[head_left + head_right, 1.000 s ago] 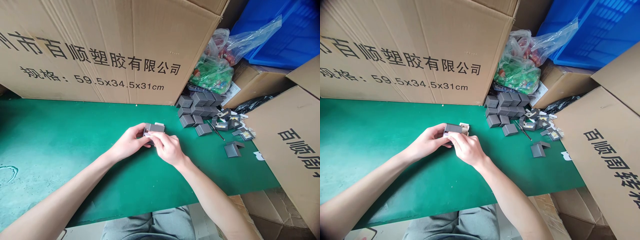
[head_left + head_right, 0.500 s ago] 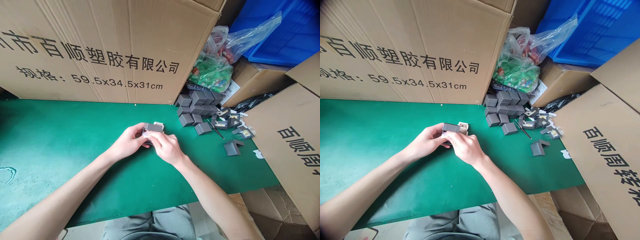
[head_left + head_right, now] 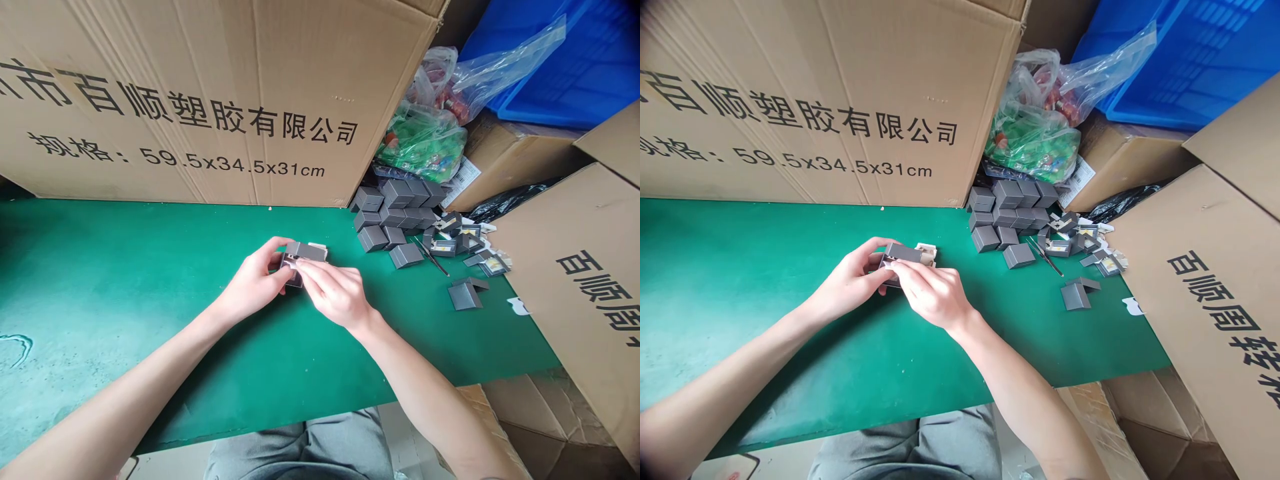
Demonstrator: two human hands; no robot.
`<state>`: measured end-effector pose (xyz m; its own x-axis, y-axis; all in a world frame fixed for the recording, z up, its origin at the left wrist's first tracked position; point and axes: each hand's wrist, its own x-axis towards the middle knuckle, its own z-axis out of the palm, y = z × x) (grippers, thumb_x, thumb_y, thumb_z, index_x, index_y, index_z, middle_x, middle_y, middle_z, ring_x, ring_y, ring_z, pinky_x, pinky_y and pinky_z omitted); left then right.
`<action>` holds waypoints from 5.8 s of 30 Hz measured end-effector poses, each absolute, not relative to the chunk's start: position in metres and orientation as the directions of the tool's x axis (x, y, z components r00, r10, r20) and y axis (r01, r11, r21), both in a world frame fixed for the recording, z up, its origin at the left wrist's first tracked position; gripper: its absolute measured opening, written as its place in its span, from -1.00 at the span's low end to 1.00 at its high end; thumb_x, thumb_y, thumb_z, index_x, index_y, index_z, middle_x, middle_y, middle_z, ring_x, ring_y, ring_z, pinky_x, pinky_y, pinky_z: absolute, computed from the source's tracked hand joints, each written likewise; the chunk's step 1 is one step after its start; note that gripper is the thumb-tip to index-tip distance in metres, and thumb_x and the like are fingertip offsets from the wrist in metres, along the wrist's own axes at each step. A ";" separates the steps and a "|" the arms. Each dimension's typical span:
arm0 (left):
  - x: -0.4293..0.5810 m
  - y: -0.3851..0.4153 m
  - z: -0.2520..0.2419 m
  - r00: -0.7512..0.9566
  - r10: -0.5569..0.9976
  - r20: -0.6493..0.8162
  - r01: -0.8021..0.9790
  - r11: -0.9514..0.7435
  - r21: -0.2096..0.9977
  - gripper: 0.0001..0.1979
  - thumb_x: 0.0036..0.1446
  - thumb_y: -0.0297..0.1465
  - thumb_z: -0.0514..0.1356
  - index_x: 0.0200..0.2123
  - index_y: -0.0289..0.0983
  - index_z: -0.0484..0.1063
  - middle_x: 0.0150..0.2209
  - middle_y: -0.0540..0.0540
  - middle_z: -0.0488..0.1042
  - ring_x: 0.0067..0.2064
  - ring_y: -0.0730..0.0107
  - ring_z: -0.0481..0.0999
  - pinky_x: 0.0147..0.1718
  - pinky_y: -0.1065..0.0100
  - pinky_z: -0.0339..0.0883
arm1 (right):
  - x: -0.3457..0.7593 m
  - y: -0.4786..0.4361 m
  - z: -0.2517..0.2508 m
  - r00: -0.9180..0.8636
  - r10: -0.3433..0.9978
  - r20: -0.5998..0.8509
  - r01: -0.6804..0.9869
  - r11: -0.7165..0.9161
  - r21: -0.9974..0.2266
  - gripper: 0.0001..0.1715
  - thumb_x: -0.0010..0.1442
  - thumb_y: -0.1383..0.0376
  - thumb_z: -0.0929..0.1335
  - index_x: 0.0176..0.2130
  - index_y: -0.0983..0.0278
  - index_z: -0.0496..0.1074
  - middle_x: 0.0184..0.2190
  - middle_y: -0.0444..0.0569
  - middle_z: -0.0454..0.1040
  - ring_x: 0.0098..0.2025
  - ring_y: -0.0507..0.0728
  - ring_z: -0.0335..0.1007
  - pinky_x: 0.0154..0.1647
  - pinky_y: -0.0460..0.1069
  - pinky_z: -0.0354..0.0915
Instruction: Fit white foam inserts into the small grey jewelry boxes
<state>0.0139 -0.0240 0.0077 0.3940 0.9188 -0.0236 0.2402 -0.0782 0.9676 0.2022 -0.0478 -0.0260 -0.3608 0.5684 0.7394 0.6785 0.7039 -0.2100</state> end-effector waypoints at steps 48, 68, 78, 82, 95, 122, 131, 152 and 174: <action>0.010 -0.028 -0.007 0.445 0.750 0.490 0.624 -0.652 0.431 -0.61 0.31 -0.45 0.07 0.10 -0.27 0.55 0.01 -0.15 0.65 -0.05 0.21 0.66 -0.09 0.35 0.51 | 0.197 -0.043 -0.026 -0.219 0.756 0.617 0.722 0.551 -0.419 -0.48 0.29 0.47 0.25 0.17 0.21 0.46 0.06 0.02 0.57 0.15 0.15 0.48 0.24 0.04 0.44; 0.015 -0.030 -0.007 0.402 0.742 0.537 0.638 -0.648 0.416 -0.70 0.32 -0.42 0.12 0.02 -0.27 0.59 -0.07 -0.12 0.69 -0.14 0.24 0.70 -0.15 0.37 0.53 | 0.192 -0.048 -0.025 -0.125 0.721 0.681 0.752 0.517 -0.409 -0.65 0.37 0.39 0.25 0.00 0.28 0.58 -0.09 0.02 0.67 -0.08 0.14 0.63 -0.01 0.00 0.54; 0.017 -0.033 -0.007 0.373 0.764 0.527 0.611 -0.630 0.480 -0.59 0.27 -0.55 0.07 0.13 -0.29 0.50 0.09 -0.16 0.61 -0.03 0.31 0.66 -0.08 0.39 0.52 | 0.190 -0.046 -0.026 -0.101 0.719 0.688 0.662 0.565 -0.493 -0.59 0.34 0.42 0.25 0.13 0.25 0.46 0.02 0.03 0.61 0.05 0.13 0.57 0.14 0.02 0.50; 0.015 -0.032 -0.007 0.364 0.758 0.541 0.627 -0.629 0.460 -0.61 0.25 -0.55 0.11 0.11 -0.28 0.52 -0.01 -0.11 0.66 -0.12 0.34 0.68 -0.14 0.44 0.52 | 0.189 -0.048 -0.027 -0.115 0.753 0.648 0.663 0.544 -0.514 -0.51 0.31 0.45 0.24 0.19 0.23 0.39 0.07 0.02 0.58 0.08 0.13 0.55 0.15 0.02 0.49; 0.017 -0.035 -0.003 0.327 0.824 0.463 0.667 -0.549 0.504 -0.59 0.20 -0.50 0.13 0.08 -0.22 0.57 -0.13 -0.05 0.70 -0.26 0.37 0.69 -0.22 0.46 0.50 | 0.190 -0.050 -0.024 -0.079 0.853 0.516 0.668 0.429 -0.608 -0.51 0.28 0.40 0.28 0.18 0.20 0.39 0.00 -0.03 0.62 -0.04 0.15 0.62 -0.02 0.02 0.57; 0.017 -0.035 0.002 0.282 0.894 0.347 0.714 -0.437 0.546 -0.59 0.17 -0.43 0.14 0.07 -0.14 0.55 -0.29 0.04 0.67 -0.43 0.46 0.57 -0.35 0.51 0.44 | 0.189 -0.049 -0.024 -0.085 0.841 0.534 0.696 0.434 -0.573 -0.53 0.25 0.44 0.27 0.12 0.23 0.43 0.05 0.02 0.60 0.09 0.17 0.56 0.13 0.02 0.50; 0.019 -0.036 0.005 0.263 0.902 0.343 0.705 -0.422 0.570 -0.61 0.17 -0.44 0.15 0.04 -0.13 0.57 -0.31 0.07 0.66 -0.47 0.49 0.54 -0.36 0.52 0.42 | 0.189 -0.049 -0.022 -0.058 0.857 0.512 0.691 0.405 -0.599 -0.56 0.25 0.43 0.28 0.09 0.21 0.47 0.02 -0.01 0.61 0.05 0.16 0.59 0.07 0.00 0.52; 0.019 -0.035 0.001 0.323 0.877 0.355 0.700 -0.474 0.534 -0.60 0.19 -0.43 0.15 0.09 -0.19 0.54 -0.32 0.01 0.67 -0.43 0.43 0.61 -0.37 0.49 0.42 | 0.192 -0.047 -0.024 -0.110 0.840 0.531 0.721 0.435 -0.538 -0.56 0.30 0.39 0.26 0.10 0.27 0.52 0.01 0.05 0.62 0.02 0.20 0.61 0.07 0.03 0.53; 0.018 -0.036 0.000 0.307 0.869 0.389 0.711 -0.481 0.512 -0.66 0.27 -0.40 0.10 0.02 -0.20 0.59 -0.33 -0.02 0.70 -0.41 0.39 0.65 -0.36 0.46 0.43 | 0.188 -0.051 -0.024 -0.075 0.821 0.566 0.736 0.428 -0.524 -0.58 0.30 0.37 0.25 0.02 0.22 0.59 -0.07 -0.01 0.66 -0.09 0.17 0.64 -0.08 -0.02 0.55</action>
<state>0.0177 -0.0356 0.0002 0.3072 0.8686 0.3888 0.7114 -0.4809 0.5124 0.1876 -0.0509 -0.0236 -0.0749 0.8210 0.5659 0.7362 0.4283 -0.5240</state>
